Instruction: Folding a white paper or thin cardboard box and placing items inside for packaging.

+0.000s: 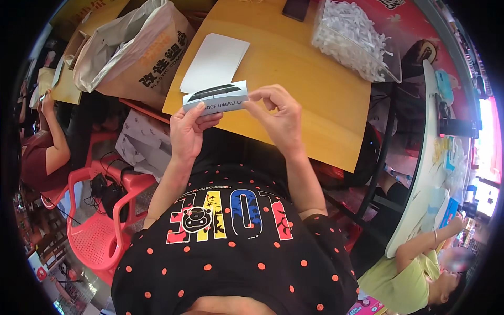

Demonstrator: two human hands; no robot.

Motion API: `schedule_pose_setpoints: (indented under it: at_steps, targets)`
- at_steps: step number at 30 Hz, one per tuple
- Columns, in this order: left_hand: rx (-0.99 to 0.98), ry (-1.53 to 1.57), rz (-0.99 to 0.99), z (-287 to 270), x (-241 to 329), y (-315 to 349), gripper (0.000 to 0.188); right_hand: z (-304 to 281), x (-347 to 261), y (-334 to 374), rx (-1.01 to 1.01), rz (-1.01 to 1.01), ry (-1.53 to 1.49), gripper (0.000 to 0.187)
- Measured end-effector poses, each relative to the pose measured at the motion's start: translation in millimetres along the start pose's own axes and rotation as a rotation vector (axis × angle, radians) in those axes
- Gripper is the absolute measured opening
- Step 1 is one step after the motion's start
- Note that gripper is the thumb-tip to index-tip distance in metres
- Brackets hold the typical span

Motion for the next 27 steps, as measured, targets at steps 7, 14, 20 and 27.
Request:
schedule_pose_setpoints:
  at_steps: [7,14,20,27]
  targets:
    - [-0.03,-0.09,0.047,3,-3,2,0.024,15,9,6,0.057,0.232,-0.384,0.008]
    - [-0.031,-0.124,0.077,-1,-7,3,0.024,19,27,8,0.036,0.348,-0.512,0.011]
    - [-0.021,-0.166,0.098,-8,-9,4,0.023,26,17,12,-0.066,0.563,-0.749,0.016]
    - [-0.051,-0.251,0.074,-6,-14,11,0.022,45,9,23,-0.107,0.539,-0.713,0.019]
Point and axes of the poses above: each hand's wrist, its own y-axis away from the middle knuckle, its own z-axis out of the palm, x = y × z, the point moved 1 cm from there along -y, towards the middle knuckle, and after that the axes turned 4 degrees about y, right-handed, at the moved point
